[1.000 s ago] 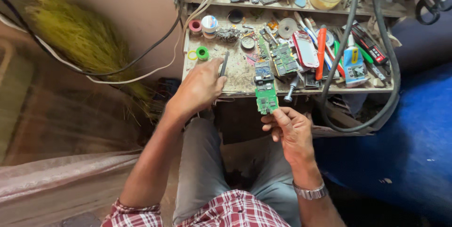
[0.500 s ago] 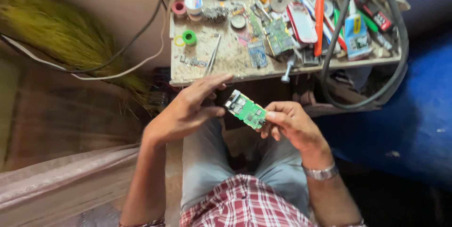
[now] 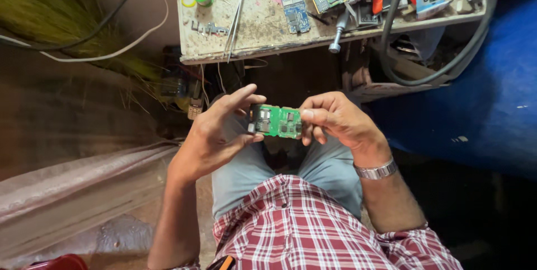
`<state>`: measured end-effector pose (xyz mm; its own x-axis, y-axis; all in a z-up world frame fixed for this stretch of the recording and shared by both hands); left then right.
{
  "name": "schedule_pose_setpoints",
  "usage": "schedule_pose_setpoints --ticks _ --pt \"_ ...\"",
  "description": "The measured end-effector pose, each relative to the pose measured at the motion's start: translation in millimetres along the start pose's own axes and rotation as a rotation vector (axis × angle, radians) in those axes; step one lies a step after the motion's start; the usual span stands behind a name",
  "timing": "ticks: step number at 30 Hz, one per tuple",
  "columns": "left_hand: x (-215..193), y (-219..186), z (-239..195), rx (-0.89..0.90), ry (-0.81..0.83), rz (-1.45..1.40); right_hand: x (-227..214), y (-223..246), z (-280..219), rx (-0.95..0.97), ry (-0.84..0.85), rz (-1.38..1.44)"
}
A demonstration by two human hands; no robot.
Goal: The person sits at a cluttered workbench and uses a hot air gun and tweezers to work on a small green circuit board. They then pick up a disassembled smartphone, inspect the internal components and back cover, and use a small tool to manipulate parts inside the phone chassis.
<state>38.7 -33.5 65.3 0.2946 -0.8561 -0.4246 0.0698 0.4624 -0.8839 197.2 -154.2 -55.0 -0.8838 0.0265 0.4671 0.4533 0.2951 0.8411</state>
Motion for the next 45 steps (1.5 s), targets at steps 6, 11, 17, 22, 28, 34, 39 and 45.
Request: schedule_pose_setpoints --ticks 6,11,17,22,28,34,39,45 --pt "9 15 -12 -0.055 -0.055 -0.063 0 -12 1 -0.004 -0.036 0.058" --pt "12 23 -20 -0.120 -0.090 -0.073 3 -14 0 0.011 -0.064 0.040" --pt "13 26 -23 -0.166 -0.118 -0.102 6 -14 -1 0.040 -0.089 0.020" --pt "15 24 -24 -0.163 -0.125 -0.114 7 -17 -2 0.034 -0.083 0.036" --pt "16 21 -23 -0.158 -0.126 -0.116 6 -18 -4 0.023 -0.081 0.046" --pt "16 19 -23 -0.159 -0.125 -0.106 6 -17 -5 0.015 -0.079 0.045" --pt "17 14 -24 -0.114 -0.126 -0.098 7 -15 -7 -0.006 -0.077 0.045" --pt "17 6 -25 -0.041 -0.134 -0.011 6 -12 -11 -0.034 -0.091 0.045"
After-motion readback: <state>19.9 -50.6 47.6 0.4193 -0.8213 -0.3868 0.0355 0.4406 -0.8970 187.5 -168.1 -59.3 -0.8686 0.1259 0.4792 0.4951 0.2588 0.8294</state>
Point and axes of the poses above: each hand's wrist, its own z-axis towards the middle knuckle, its own x-axis out of the palm, y = z × x, the point moved 10 cm from there along z, towards the middle knuckle, and after that the axes turned 10 degrees about y, right-handed, at the moved point
